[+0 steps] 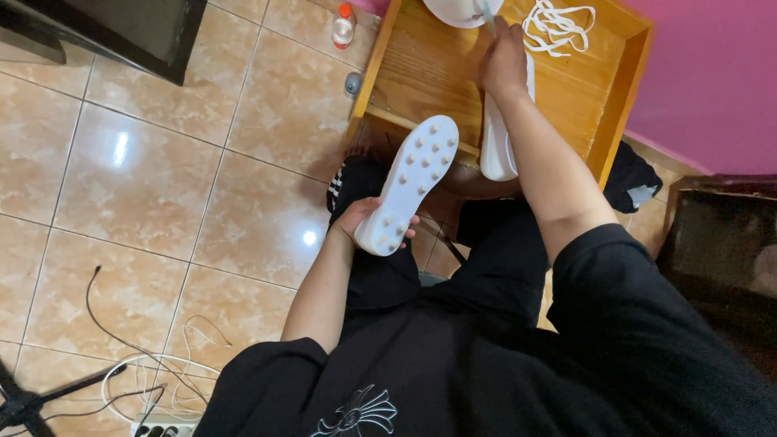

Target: The person scrubs a white shoe with a toothbrush, repeatedly dipping the brush into a bowl of soapy water. They clean the sole, sides, and upper of the shoe, rotating it to reach different areas. The second shoe remains on the table.

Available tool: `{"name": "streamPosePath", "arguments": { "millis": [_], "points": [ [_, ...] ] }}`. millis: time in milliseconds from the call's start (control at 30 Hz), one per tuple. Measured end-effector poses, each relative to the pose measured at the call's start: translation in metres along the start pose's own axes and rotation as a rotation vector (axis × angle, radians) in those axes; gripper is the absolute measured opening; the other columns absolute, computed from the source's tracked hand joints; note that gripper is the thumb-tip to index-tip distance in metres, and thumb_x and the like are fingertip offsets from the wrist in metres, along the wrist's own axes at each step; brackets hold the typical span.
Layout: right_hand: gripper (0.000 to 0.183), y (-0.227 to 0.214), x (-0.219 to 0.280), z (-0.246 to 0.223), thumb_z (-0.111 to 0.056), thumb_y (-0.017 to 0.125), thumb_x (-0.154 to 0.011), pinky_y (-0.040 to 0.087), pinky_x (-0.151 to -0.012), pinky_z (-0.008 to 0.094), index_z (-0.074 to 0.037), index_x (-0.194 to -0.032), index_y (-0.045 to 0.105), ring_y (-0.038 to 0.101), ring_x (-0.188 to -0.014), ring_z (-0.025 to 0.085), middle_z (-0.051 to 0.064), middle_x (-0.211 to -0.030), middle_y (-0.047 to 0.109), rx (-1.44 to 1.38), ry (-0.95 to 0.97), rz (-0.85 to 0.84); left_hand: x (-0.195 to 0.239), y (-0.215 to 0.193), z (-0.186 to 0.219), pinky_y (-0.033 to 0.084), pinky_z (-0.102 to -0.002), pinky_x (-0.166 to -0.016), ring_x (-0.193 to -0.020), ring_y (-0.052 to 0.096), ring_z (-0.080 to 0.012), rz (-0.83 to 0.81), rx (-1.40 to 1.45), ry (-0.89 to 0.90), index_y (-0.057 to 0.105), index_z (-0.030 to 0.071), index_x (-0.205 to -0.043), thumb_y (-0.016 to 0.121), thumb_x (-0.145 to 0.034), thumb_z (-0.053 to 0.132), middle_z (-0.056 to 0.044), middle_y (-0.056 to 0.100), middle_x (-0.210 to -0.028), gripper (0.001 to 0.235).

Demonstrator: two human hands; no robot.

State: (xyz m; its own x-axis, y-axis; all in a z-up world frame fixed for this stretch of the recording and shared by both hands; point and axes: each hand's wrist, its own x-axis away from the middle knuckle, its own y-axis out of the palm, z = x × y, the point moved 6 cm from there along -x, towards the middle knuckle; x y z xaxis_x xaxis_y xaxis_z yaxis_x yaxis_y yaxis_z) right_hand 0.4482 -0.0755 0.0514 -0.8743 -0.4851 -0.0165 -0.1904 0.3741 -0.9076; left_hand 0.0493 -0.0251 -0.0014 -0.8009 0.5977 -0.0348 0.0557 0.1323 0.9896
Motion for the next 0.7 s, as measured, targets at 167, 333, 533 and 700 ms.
{"name": "streamPosePath", "arguments": {
  "millis": [167,333,533,700],
  "points": [
    [0.045,0.000,0.007,0.004,-0.008,0.050,-0.096,0.050,-0.074,0.054,-0.013,-0.141,0.049,0.061,-0.091,0.050,0.022,-0.115,0.050,-0.032,-0.017,0.035,0.002,-0.012,-0.001,0.053,-0.059,-0.097,-0.117,0.064,-0.0444,0.063,0.004,0.033,0.046,0.001,-0.149,0.073,-0.089,0.044,-0.024,0.061,-0.135,0.079],
    [0.037,-0.007,0.007,-0.006,0.002,0.054,-0.085,0.050,-0.064,0.056,-0.009,-0.121,0.056,0.059,-0.078,0.051,0.021,-0.110,0.050,0.078,0.037,-0.073,0.001,-0.013,0.002,0.057,-0.054,-0.088,-0.104,0.066,-0.0412,0.069,0.016,0.005,0.043,0.006,-0.150,0.074,-0.086,0.044,-0.024,0.062,-0.127,0.081],
    [0.059,-0.010,0.005,-0.007,0.004,0.054,-0.084,0.051,-0.068,0.058,-0.011,-0.141,0.049,0.062,-0.091,0.051,0.021,-0.119,0.051,0.112,0.003,-0.023,-0.003,-0.006,0.004,0.058,-0.051,-0.087,-0.102,0.067,-0.0382,0.078,0.040,0.018,0.043,0.006,-0.150,0.074,-0.086,0.043,-0.023,0.063,-0.125,0.080],
    [0.055,-0.010,0.010,-0.004,-0.004,0.052,-0.095,0.050,-0.067,0.061,-0.011,-0.148,0.043,0.063,-0.093,0.051,0.021,-0.129,0.049,0.032,-0.027,0.071,-0.003,-0.003,0.002,0.058,-0.050,-0.085,-0.097,0.064,-0.0366,0.098,0.050,0.010,0.044,0.009,-0.148,0.076,-0.084,0.044,-0.022,0.061,-0.121,0.080]
  ]
}}
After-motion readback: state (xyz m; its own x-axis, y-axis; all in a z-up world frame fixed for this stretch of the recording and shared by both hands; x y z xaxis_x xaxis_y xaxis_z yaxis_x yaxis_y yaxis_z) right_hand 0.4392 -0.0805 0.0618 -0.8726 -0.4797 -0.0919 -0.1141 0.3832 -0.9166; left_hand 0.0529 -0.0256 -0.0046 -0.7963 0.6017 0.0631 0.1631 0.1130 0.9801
